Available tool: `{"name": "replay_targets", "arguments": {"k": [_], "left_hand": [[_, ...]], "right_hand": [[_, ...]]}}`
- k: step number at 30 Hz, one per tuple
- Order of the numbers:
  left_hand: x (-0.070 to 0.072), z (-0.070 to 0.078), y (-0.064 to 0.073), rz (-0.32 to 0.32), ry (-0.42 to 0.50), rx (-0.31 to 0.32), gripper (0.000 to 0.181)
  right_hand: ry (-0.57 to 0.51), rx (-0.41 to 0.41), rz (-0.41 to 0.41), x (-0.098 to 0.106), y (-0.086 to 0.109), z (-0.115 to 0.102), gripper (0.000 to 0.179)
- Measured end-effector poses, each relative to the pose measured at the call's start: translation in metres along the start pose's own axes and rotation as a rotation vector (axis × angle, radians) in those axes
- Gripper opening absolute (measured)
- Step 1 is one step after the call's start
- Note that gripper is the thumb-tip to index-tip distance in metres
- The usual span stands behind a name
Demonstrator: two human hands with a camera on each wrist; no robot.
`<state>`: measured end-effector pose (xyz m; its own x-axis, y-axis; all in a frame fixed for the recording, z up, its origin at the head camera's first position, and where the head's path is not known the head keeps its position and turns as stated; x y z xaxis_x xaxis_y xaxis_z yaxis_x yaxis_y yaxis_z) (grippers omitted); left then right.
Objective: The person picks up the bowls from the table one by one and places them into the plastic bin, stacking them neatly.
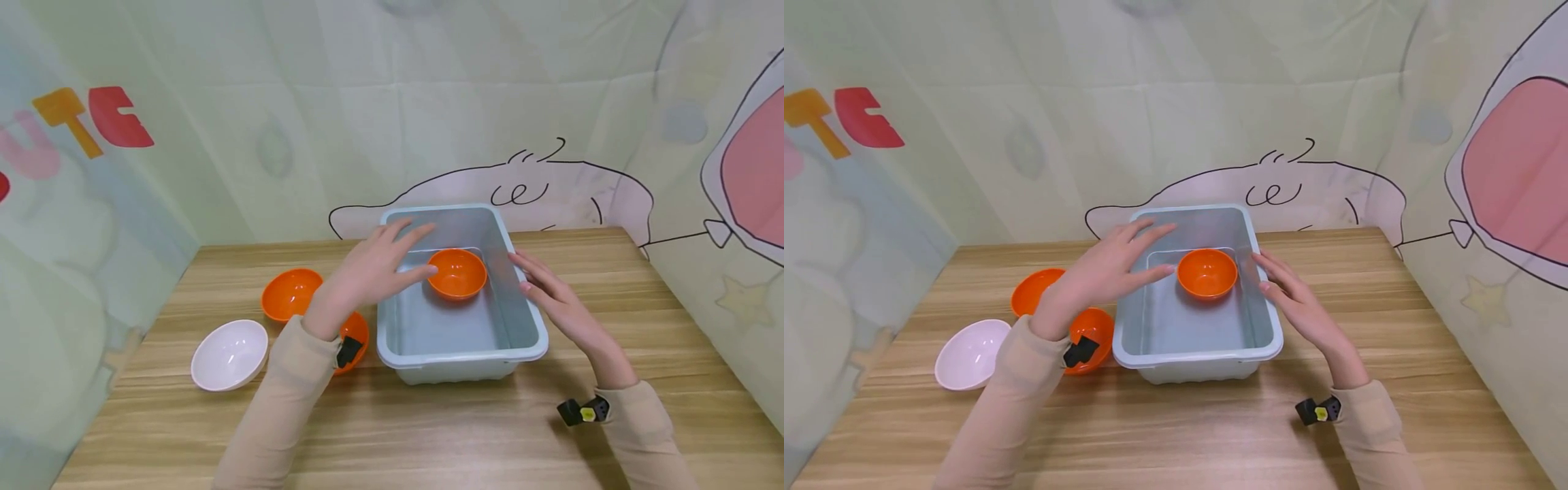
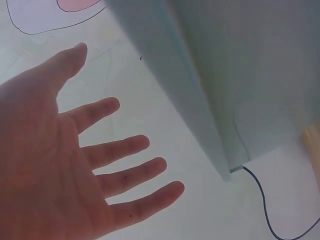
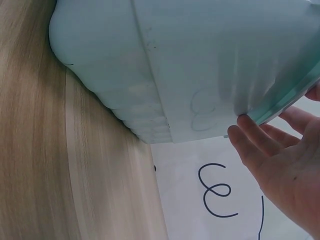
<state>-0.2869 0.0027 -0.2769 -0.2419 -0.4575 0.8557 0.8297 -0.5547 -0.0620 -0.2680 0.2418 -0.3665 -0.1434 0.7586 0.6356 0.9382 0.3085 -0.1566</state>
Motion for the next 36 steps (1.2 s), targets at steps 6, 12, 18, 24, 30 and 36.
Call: {"name": "replay_targets", "arguments": {"k": [6,12,18,24,30,36], "left_hand": [[-0.004,-0.011,0.008,0.03,-0.017,0.029,0.067],[-0.006,-0.024,0.017,0.042,0.012,0.062,0.064],[-0.008,-0.037,0.025,0.056,0.038,0.103,0.062],[-0.008,-0.045,0.032,0.085,0.037,0.093,0.063],[-0.009,-0.053,0.042,0.112,0.046,0.098,0.062],[-0.009,-0.061,0.05,0.143,0.047,0.114,0.062]], "right_hand": [[-0.002,-0.002,0.0,0.0,0.001,0.0,0.049],[-0.005,-0.007,0.001,0.0,0.002,0.0,0.048],[0.001,-0.007,0.005,0.0,0.001,0.001,0.048],[0.0,-0.004,0.007,0.0,0.001,0.0,0.048],[0.0,-0.003,0.008,0.0,0.0,-0.001,0.048],[0.001,-0.005,0.009,0.001,0.001,0.0,0.048]]}}
Point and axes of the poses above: each hand's wrist, its own y-axis away from the middle knuckle, its own x-axis out of the back of the hand, z = x × y, the point moved 9 cm from there along -y, towards the middle knuckle, and after that the axes turned 13 degrees about y, right-handed, at the moved point
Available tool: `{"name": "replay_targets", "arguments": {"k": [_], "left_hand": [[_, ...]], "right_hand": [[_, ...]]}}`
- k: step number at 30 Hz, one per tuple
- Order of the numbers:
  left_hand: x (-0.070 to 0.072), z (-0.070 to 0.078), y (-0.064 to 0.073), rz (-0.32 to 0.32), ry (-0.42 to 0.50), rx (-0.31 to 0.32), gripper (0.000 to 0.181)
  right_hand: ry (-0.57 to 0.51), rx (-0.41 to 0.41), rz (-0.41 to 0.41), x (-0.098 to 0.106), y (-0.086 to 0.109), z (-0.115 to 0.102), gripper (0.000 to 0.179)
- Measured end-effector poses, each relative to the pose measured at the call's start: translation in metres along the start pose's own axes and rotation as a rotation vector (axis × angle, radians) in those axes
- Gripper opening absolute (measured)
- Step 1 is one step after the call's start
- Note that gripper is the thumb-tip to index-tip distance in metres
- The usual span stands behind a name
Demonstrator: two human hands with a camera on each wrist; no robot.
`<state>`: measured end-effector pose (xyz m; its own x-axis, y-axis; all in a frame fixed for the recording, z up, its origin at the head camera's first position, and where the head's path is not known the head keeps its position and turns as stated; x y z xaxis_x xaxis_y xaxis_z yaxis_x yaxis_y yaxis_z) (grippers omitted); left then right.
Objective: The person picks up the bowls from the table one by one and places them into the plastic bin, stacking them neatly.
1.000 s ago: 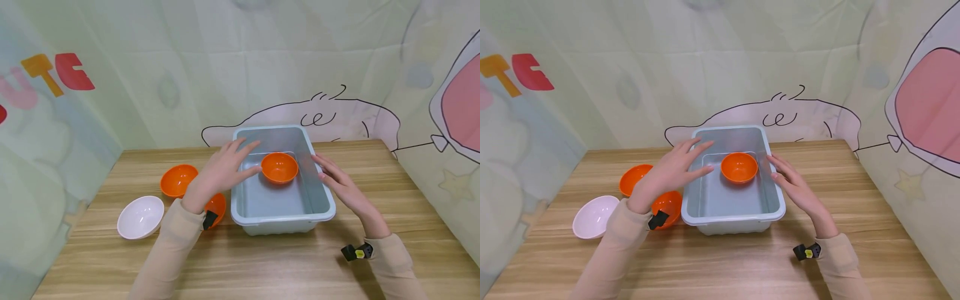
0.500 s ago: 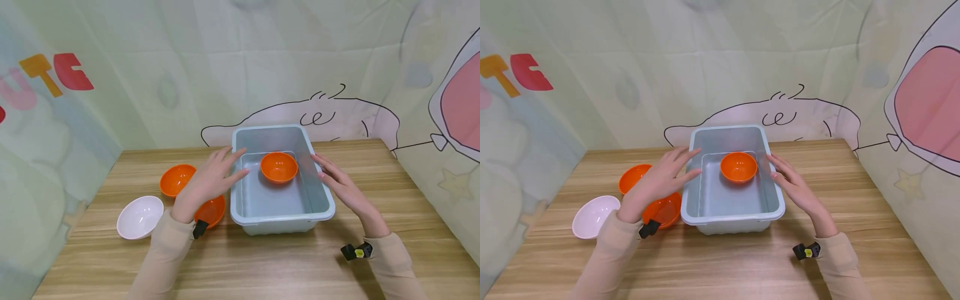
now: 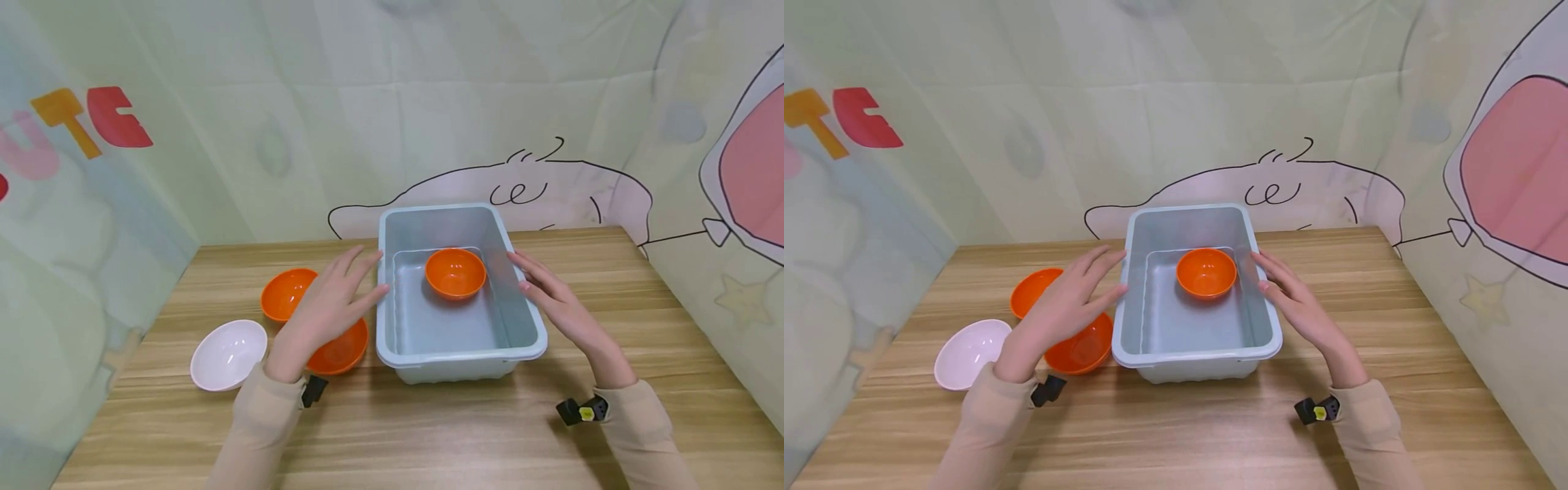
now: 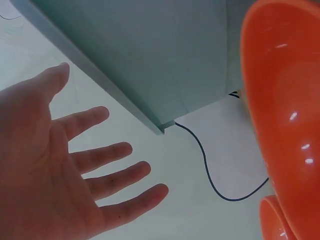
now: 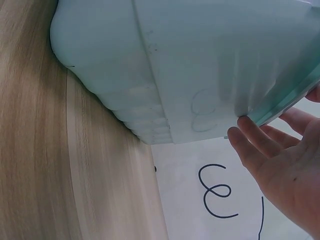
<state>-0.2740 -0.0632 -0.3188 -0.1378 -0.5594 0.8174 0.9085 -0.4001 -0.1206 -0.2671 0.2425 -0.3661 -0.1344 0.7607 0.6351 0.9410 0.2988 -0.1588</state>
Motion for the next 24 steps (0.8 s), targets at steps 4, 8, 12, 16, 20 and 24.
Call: {"name": "replay_targets", "arguments": {"k": [4,8,12,16,20,24], "left_hand": [[-0.002,-0.007,0.006,0.009,-0.004,0.02,0.062],[-0.005,-0.013,0.01,0.018,-0.019,0.028,0.063],[-0.007,-0.018,0.015,0.023,-0.027,0.033,0.063],[-0.008,-0.022,0.021,0.024,-0.027,0.044,0.061],[-0.013,-0.025,0.027,0.017,-0.037,0.052,0.06],[-0.018,-0.031,0.032,0.008,-0.067,0.066,0.06]], "right_hand": [[-0.004,-0.002,-0.002,0.0,0.0,0.001,0.048],[-0.006,0.0,-0.003,-0.001,0.0,0.001,0.048],[-0.003,-0.006,0.003,-0.001,0.0,0.002,0.048],[-0.003,-0.01,0.002,-0.001,0.0,0.002,0.048],[-0.003,-0.01,-0.003,-0.001,0.0,0.001,0.048],[-0.002,-0.014,0.002,-0.001,0.0,0.002,0.048]]}}
Point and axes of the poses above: each hand's wrist, its own y-axis away from the middle knuckle, its own x-axis out of the back of the hand, z = x × y, the point moved 9 cm from there along -y, towards the middle knuckle, and after that the axes turned 13 degrees about y, right-handed, at the moved point
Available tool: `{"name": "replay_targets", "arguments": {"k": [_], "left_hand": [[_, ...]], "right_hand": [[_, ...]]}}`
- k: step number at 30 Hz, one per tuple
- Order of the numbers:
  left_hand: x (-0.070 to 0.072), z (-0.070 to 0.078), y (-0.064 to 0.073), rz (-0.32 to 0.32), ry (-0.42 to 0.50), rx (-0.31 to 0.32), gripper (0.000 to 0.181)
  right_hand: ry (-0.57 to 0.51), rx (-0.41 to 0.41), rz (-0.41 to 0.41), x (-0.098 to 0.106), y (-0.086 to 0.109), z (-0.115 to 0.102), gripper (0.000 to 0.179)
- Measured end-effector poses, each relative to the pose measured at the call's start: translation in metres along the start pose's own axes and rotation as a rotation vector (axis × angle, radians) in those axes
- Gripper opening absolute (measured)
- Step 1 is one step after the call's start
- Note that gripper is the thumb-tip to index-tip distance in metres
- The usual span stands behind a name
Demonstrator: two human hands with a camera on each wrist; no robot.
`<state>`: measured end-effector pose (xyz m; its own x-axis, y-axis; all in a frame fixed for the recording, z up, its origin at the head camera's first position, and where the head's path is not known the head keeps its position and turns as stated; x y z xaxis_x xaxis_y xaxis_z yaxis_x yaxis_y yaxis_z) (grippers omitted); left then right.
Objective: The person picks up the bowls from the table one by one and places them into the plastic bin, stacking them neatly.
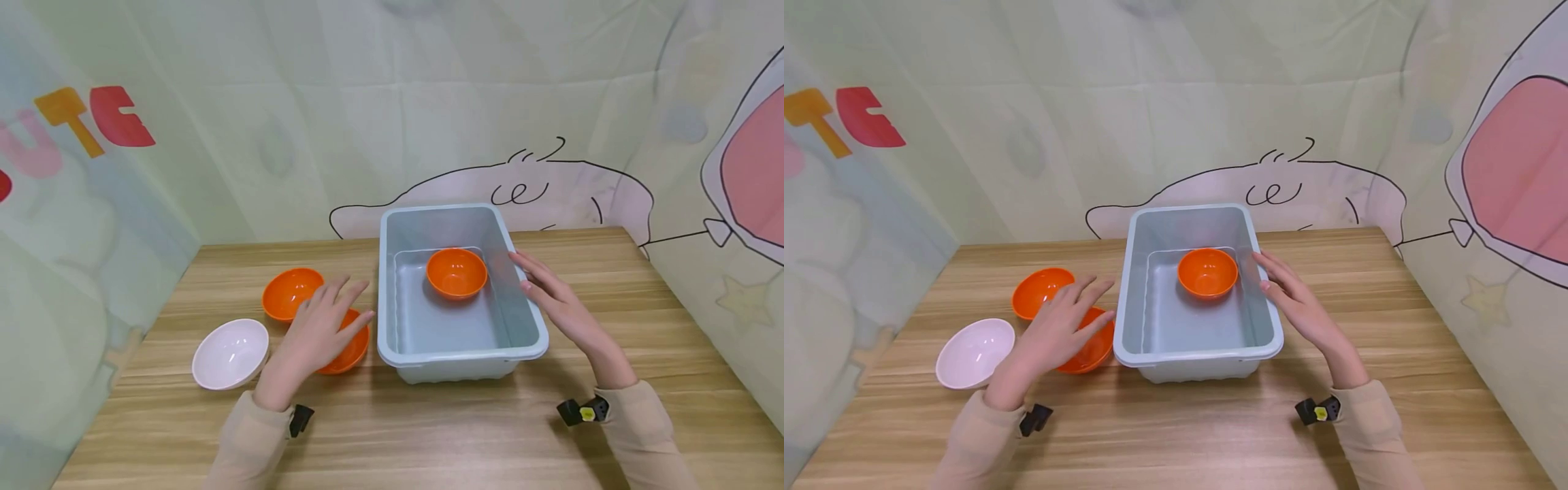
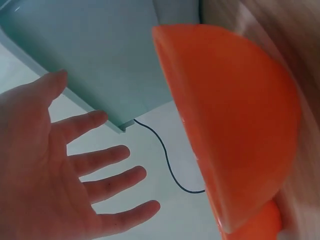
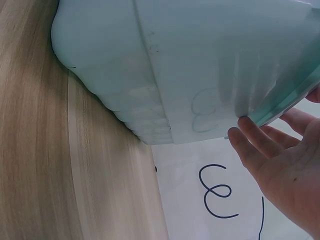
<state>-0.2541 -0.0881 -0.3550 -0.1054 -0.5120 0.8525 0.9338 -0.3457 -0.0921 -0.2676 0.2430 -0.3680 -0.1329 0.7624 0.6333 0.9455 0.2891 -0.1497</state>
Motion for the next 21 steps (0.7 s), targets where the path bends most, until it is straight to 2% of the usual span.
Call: {"name": "replay_targets", "arguments": {"k": [10,21], "left_hand": [[-0.007,-0.005,0.011,0.016,-0.072,-0.025,0.06],[-0.015,-0.007,0.018,-0.014,-0.133,-0.034,0.072]], "right_hand": [[-0.005,0.011,-0.01,-0.001,0.001,-0.001,0.048],[-0.009,0.012,-0.009,-0.001,0.0,-0.001,0.049]]}}
Point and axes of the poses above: each hand's wrist, its own y-axis away from the middle knuckle, its own x-axis out of the back of the hand, z = x × y, the point moved 9 cm from there along -y, towards the middle knuckle, and after that the axes turned 13 degrees about y, right-handed, at the moved point
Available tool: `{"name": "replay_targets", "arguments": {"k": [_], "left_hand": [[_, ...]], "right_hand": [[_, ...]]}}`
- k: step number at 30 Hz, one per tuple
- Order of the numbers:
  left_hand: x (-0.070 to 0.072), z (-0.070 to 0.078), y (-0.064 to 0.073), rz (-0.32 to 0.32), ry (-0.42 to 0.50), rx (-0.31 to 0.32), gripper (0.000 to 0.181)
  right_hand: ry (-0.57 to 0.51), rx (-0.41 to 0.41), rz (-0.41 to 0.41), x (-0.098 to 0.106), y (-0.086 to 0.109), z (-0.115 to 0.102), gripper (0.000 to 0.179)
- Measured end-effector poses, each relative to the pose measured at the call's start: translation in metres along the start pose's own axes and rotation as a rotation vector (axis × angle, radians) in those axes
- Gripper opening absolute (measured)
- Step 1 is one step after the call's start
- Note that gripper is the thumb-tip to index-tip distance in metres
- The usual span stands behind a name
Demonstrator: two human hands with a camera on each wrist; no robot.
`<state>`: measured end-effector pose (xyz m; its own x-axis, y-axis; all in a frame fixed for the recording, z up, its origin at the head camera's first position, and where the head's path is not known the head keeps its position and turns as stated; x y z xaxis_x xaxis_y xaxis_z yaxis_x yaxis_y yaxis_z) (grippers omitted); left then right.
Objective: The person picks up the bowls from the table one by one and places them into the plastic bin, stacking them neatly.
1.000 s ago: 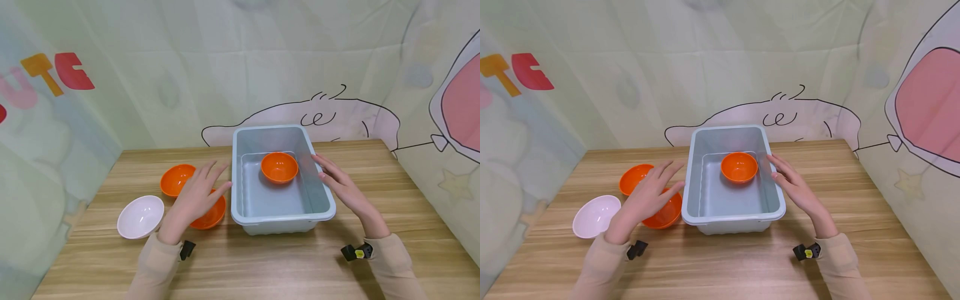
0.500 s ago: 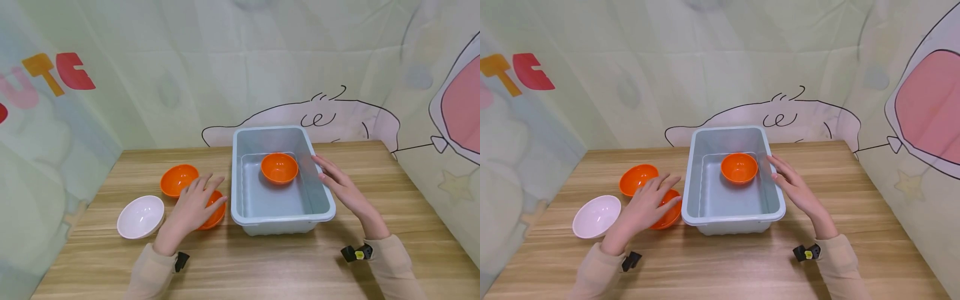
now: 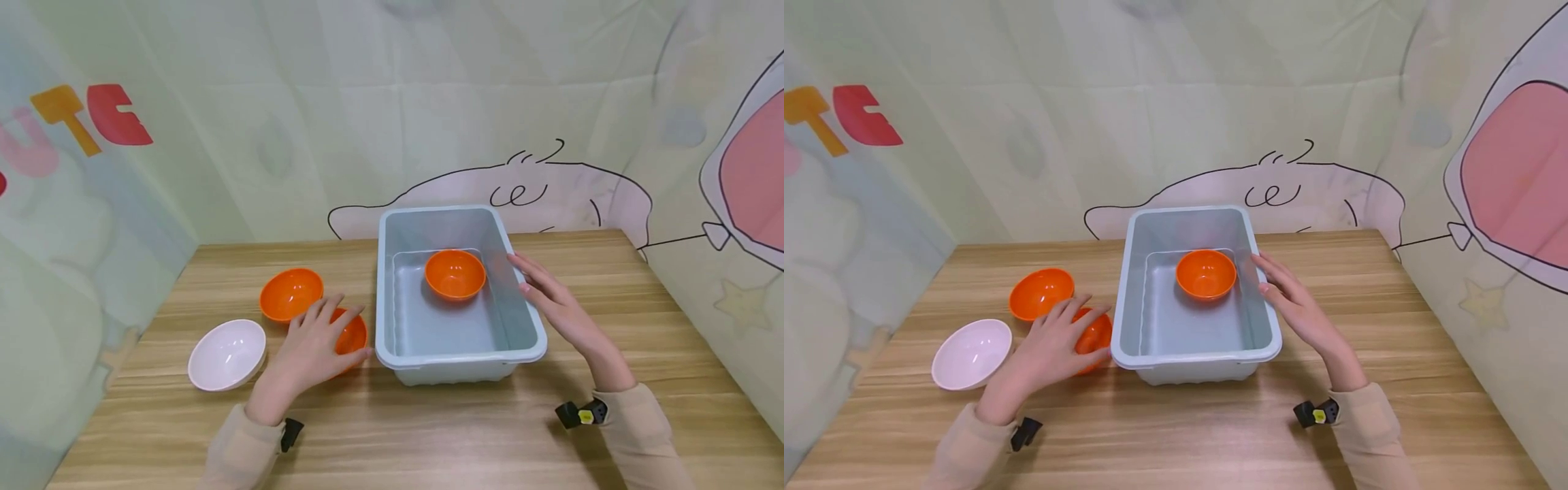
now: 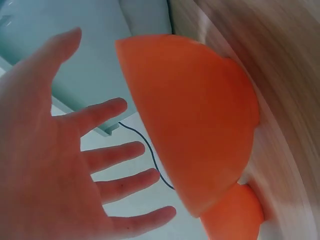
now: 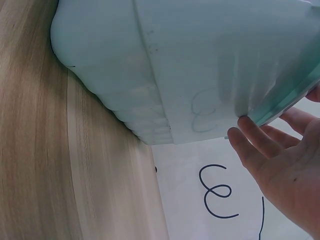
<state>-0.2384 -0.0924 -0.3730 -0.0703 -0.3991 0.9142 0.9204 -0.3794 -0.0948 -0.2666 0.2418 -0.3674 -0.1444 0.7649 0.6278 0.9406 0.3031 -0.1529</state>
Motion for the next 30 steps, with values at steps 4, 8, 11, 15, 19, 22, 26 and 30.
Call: {"name": "replay_targets", "arguments": {"k": [4,8,11,15,19,22,26,30], "left_hand": [[0.0,-0.001,0.002,0.004,-0.009,-0.007,0.073],[-0.002,-0.002,0.004,0.002,-0.014,-0.011,0.072],[-0.004,-0.004,0.006,-0.006,-0.014,-0.008,0.071],[-0.005,-0.006,0.008,-0.008,-0.021,-0.007,0.07],[-0.006,-0.008,0.008,-0.004,-0.026,-0.006,0.07],[-0.007,-0.011,0.008,-0.01,-0.016,-0.001,0.071],[-0.008,-0.012,0.008,-0.022,0.002,0.006,0.071],[-0.008,-0.012,0.007,-0.026,0.009,0.01,0.072]], "right_hand": [[0.0,0.001,0.004,0.001,0.0,0.0,0.049],[-0.001,0.002,0.004,0.001,0.0,-0.001,0.048],[-0.002,0.003,0.003,0.001,0.0,0.0,0.048],[0.0,0.003,0.004,0.0,0.0,0.001,0.048],[-0.003,0.005,0.002,0.0,0.0,0.001,0.049],[-0.005,0.006,0.001,0.0,-0.001,0.001,0.048],[-0.002,0.005,0.003,0.0,0.0,0.001,0.048],[0.005,0.006,0.004,0.0,0.0,0.001,0.048]]}}
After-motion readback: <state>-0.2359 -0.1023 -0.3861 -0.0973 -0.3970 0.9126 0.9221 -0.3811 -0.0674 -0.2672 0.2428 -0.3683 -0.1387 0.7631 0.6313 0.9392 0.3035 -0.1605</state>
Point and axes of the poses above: each hand's wrist, its own y-axis away from the middle knuckle, its own x-axis out of the back of the hand, z = x × y, the point moved 9 cm from there along -y, towards the middle knuckle, and after that the axes turned 13 degrees about y, right-handed, at the moved point
